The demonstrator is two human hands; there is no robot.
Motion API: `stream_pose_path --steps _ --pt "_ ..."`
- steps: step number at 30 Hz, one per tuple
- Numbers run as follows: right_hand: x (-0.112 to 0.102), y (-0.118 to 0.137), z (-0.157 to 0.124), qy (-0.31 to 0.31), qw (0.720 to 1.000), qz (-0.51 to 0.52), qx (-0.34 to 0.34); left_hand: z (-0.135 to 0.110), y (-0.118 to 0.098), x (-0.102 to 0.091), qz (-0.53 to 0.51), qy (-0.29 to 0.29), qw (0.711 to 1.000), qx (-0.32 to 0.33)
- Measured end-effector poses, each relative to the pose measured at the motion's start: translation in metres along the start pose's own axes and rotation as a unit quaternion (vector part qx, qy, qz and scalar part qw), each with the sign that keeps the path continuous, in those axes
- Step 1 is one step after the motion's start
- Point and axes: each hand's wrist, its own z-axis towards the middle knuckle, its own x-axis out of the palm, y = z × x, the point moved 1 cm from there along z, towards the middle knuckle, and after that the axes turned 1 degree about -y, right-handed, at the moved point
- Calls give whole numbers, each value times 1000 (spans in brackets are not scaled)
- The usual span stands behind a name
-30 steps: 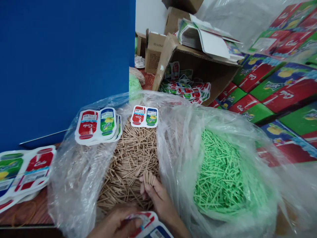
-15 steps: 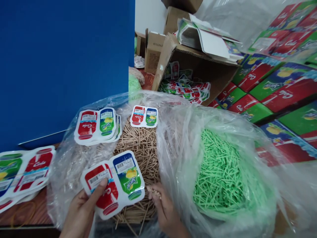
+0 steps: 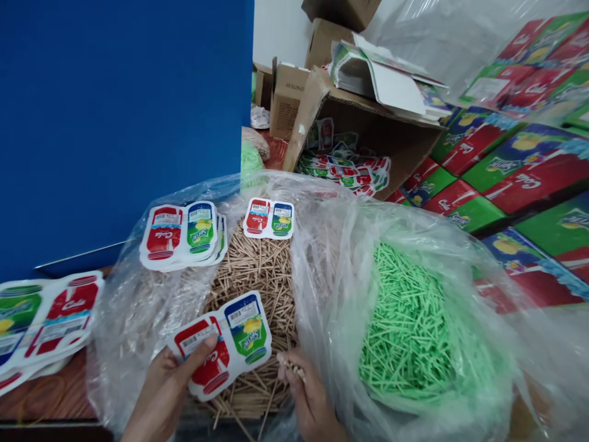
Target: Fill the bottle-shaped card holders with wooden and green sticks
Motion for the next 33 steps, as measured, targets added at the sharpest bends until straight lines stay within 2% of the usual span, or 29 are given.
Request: stream_pose_path --steps 5,11,18,23,28,30,33 --pt "2 -5 -3 -11 1000 2 -13 -3 -3 2 9 -14 1000 -15" --pt "3 -11 -6 -6 1000 12 -19 0 -5 3 24 0 999 -39" --pt "1 -10 -3 1 1000 9 -4 -2 -14 8 4 -7 1000 -30" --pt "3 -10 -3 -12 999 28 -16 -1 -11 8 12 4 999 -51" --pt "3 -10 -4 -30 999 32 18 0 -8 6 28 16 998 -55" --pt "3 -10 -5 -33 999 33 21 1 -6 6 61 28 997 -42" --pt "3 -9 -5 -32 999 40 18 2 -2 4 139 40 989 34"
